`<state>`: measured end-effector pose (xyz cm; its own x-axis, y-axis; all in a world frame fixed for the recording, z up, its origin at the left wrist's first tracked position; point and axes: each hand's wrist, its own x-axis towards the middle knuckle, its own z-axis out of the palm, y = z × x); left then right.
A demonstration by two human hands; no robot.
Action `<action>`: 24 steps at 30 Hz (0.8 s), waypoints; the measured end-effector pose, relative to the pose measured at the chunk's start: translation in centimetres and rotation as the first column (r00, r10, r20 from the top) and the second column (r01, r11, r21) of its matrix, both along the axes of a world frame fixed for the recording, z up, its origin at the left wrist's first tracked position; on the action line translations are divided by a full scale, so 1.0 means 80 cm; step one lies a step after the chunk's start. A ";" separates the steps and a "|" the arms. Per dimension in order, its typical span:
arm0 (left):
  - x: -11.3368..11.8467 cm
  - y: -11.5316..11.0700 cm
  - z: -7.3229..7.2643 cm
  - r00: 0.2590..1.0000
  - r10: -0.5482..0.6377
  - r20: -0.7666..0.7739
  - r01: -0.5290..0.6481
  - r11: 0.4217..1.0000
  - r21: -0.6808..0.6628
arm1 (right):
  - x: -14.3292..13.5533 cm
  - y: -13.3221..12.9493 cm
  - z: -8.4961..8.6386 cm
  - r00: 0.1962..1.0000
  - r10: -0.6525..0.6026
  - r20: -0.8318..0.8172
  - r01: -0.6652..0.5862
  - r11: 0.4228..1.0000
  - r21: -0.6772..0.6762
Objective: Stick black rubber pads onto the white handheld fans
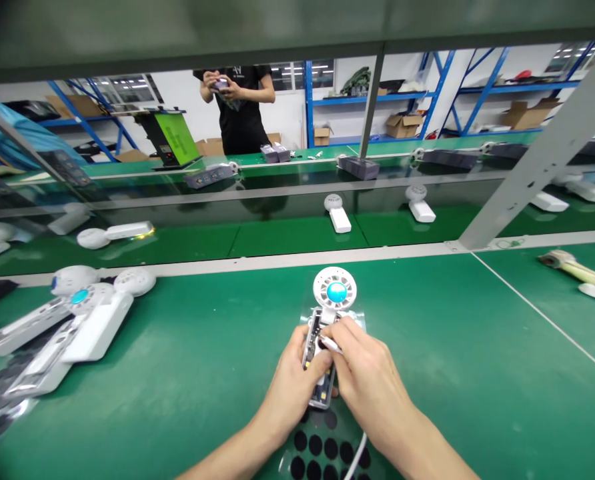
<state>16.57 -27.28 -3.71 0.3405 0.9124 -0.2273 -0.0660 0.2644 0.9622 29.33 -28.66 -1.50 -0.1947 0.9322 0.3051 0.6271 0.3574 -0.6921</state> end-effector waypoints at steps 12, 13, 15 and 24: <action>0.003 0.000 0.008 0.987 0.134 0.089 -0.126 0.988 -0.084 | -0.010 -0.015 -0.028 0.997 0.017 -0.079 -0.006 0.989 0.144; 0.003 0.001 0.009 0.982 0.158 0.101 -0.147 0.983 -0.111 | -0.010 -0.016 -0.027 0.997 0.019 -0.078 -0.007 0.989 0.146; 0.004 0.004 0.009 0.973 0.193 0.126 -0.170 0.970 -0.172 | -0.008 -0.019 -0.022 0.995 -0.013 -0.101 0.023 0.995 0.097; -0.006 0.011 0.005 0.981 0.162 0.105 -0.109 0.914 -0.391 | 0.008 -0.025 0.004 0.982 -0.139 -0.126 0.095 0.949 -0.299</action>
